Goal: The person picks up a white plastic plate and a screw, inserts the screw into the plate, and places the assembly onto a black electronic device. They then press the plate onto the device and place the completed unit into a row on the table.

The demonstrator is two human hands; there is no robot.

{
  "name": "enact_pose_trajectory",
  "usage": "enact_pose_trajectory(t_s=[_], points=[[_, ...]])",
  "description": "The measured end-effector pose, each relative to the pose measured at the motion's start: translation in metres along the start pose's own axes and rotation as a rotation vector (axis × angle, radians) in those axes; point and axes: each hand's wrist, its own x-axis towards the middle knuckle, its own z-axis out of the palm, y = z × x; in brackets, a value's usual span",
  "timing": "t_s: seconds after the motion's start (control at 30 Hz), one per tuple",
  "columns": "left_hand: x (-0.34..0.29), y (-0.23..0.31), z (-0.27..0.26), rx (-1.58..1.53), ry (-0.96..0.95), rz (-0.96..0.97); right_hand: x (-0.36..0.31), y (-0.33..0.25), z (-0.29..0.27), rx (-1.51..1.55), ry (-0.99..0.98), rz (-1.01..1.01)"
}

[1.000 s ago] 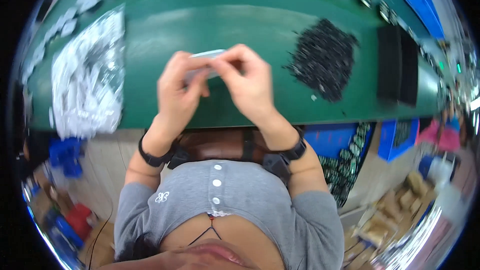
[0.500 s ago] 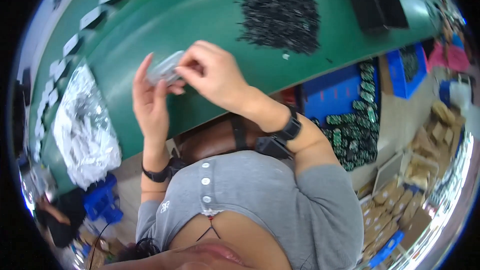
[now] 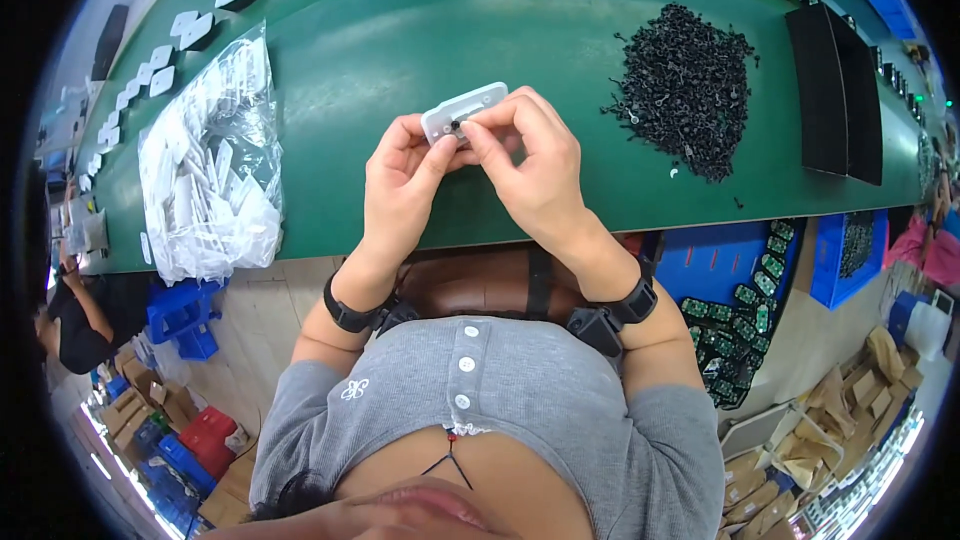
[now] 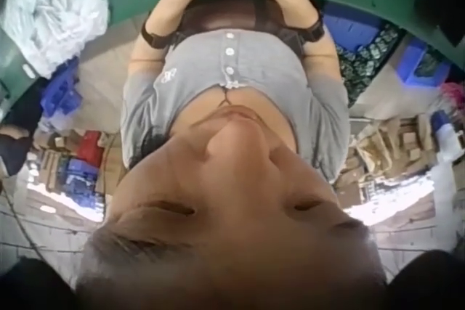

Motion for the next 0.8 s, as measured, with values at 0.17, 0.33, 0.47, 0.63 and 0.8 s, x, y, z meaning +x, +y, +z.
enact_pose_trajectory(t_s=[0.17, 0.33, 0.47, 0.63, 0.8], points=[[0.003, -0.008, -0.007, 0.133, 0.009, 0.199, -0.002, 0.003, 0.006, -0.02, -0.024, 0.021], [0.002, -0.008, -0.013, 0.35, -0.026, 0.244, -0.004, 0.005, 0.004, -0.182, -0.023, -0.112], [0.0, 0.0, -0.011, 0.204, -0.003, 0.153, 0.011, -0.012, 0.0, -0.289, 0.15, -0.136], [-0.001, 0.012, -0.012, -0.003, -0.09, -0.049, 0.016, -0.011, -0.02, -0.055, -0.235, 0.232], [0.006, 0.024, -0.015, 0.053, -0.015, -0.092, 0.031, -0.01, -0.016, 0.112, -0.327, 0.44]])
